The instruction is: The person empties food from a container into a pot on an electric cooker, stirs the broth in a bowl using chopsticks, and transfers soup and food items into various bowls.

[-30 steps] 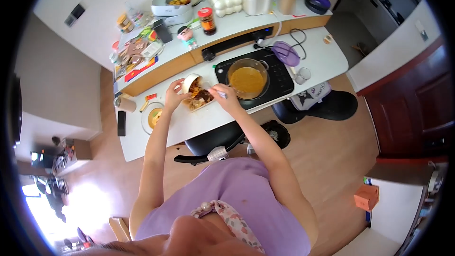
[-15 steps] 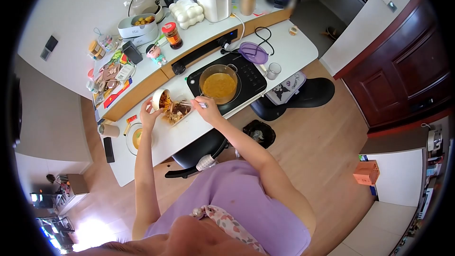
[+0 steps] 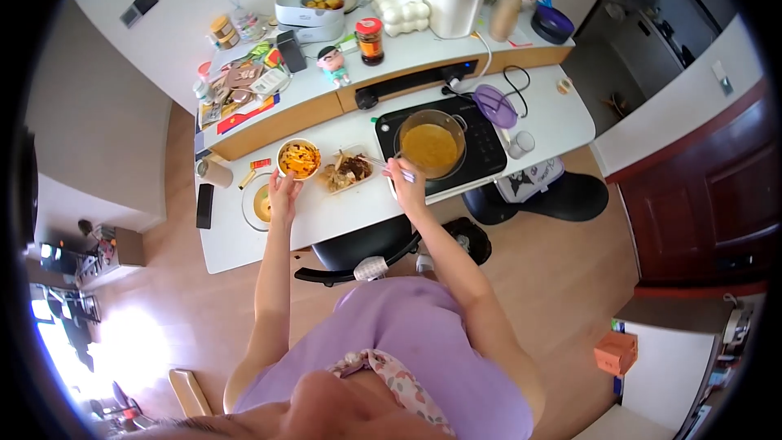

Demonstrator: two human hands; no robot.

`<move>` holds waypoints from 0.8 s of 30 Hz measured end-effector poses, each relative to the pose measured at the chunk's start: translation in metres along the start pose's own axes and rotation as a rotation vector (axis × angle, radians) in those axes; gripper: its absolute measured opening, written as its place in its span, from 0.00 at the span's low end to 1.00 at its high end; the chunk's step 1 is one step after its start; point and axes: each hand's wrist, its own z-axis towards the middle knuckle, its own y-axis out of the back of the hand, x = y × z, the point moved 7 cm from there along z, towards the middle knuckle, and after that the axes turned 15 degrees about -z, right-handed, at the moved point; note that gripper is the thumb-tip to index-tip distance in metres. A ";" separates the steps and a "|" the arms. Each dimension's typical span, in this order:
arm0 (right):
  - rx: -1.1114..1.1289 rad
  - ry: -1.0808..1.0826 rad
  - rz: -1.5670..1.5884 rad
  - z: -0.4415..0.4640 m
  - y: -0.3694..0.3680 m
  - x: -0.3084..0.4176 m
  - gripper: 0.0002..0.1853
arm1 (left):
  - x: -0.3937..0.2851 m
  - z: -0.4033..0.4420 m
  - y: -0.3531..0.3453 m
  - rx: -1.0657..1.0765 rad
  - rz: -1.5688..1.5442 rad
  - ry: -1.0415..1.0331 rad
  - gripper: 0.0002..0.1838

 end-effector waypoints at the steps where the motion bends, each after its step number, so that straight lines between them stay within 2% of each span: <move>1: 0.024 -0.064 -0.045 0.004 -0.001 -0.004 0.15 | 0.001 -0.002 0.005 -0.006 -0.032 -0.003 0.33; 2: 0.046 -0.141 -0.090 0.001 -0.001 -0.011 0.15 | 0.003 -0.010 0.014 -0.020 -0.056 0.004 0.32; 6: -0.020 -0.192 -0.042 0.002 0.001 -0.017 0.16 | 0.013 -0.020 0.031 -0.021 -0.144 0.030 0.32; 10: -0.016 -0.100 -0.141 0.003 -0.002 0.009 0.19 | 0.013 -0.036 0.036 0.007 -0.172 0.053 0.32; 11: 0.009 -0.074 -0.108 0.003 -0.009 0.012 0.21 | 0.014 -0.039 0.038 0.009 -0.170 0.068 0.32; 14: 0.077 -0.188 0.044 0.010 -0.025 -0.012 0.22 | 0.019 -0.042 0.046 0.022 -0.204 0.079 0.32; 16: -0.051 -0.323 0.096 0.008 -0.017 -0.030 0.23 | 0.013 -0.051 0.042 0.040 -0.233 0.090 0.30; 19: -0.169 -0.358 0.180 0.002 -0.005 -0.030 0.23 | 0.007 -0.057 0.049 0.053 -0.270 0.086 0.27; 24: -0.127 -0.297 0.090 0.003 -0.016 -0.027 0.22 | 0.004 -0.058 0.053 0.037 -0.282 0.088 0.24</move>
